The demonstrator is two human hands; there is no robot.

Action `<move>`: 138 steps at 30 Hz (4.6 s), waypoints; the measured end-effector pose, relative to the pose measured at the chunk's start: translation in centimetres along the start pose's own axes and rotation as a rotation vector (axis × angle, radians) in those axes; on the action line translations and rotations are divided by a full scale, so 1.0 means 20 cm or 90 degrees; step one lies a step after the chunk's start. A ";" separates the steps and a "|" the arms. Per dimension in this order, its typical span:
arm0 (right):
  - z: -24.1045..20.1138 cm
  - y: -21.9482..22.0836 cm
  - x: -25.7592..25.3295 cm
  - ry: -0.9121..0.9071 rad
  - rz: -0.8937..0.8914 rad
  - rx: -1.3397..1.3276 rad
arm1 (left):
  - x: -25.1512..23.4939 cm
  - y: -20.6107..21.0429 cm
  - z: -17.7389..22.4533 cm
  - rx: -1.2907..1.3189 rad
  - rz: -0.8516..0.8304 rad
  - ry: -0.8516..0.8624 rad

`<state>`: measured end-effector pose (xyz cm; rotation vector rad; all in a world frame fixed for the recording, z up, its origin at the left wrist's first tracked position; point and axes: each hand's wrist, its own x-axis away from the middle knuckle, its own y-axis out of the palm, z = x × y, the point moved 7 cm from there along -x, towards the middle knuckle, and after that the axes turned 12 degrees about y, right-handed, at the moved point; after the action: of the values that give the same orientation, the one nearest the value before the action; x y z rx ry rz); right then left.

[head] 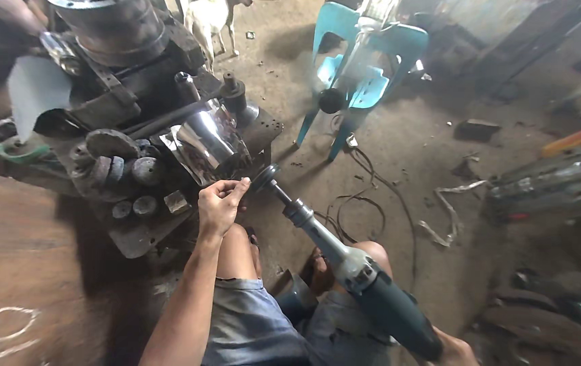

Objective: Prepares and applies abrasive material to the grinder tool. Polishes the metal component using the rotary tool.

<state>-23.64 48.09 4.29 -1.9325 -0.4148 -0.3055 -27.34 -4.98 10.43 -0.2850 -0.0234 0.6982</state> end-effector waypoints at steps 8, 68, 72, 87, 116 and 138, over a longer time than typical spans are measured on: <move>-0.01 -0.01 0.01 -0.006 0.009 -0.001 | -0.01 0.00 0.00 -0.017 -0.011 0.013; -0.01 0.00 0.01 0.012 0.017 0.019 | 0.02 0.02 0.02 -0.031 0.013 0.026; -0.02 -0.01 0.02 0.006 0.019 0.005 | 0.02 0.01 0.03 -0.027 0.022 0.024; -0.01 0.00 0.02 0.000 0.025 0.007 | 0.00 0.02 0.03 -0.050 0.013 0.027; 0.00 0.00 0.02 0.005 0.027 -0.005 | 0.04 0.06 0.05 -0.048 0.027 0.021; -0.01 0.00 0.02 -0.003 0.030 0.012 | 0.06 0.09 0.06 -0.045 0.025 0.027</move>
<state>-23.34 48.02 4.53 -1.9222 -0.3726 -0.2655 -27.64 -2.60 11.06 -0.3684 -0.0022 0.7318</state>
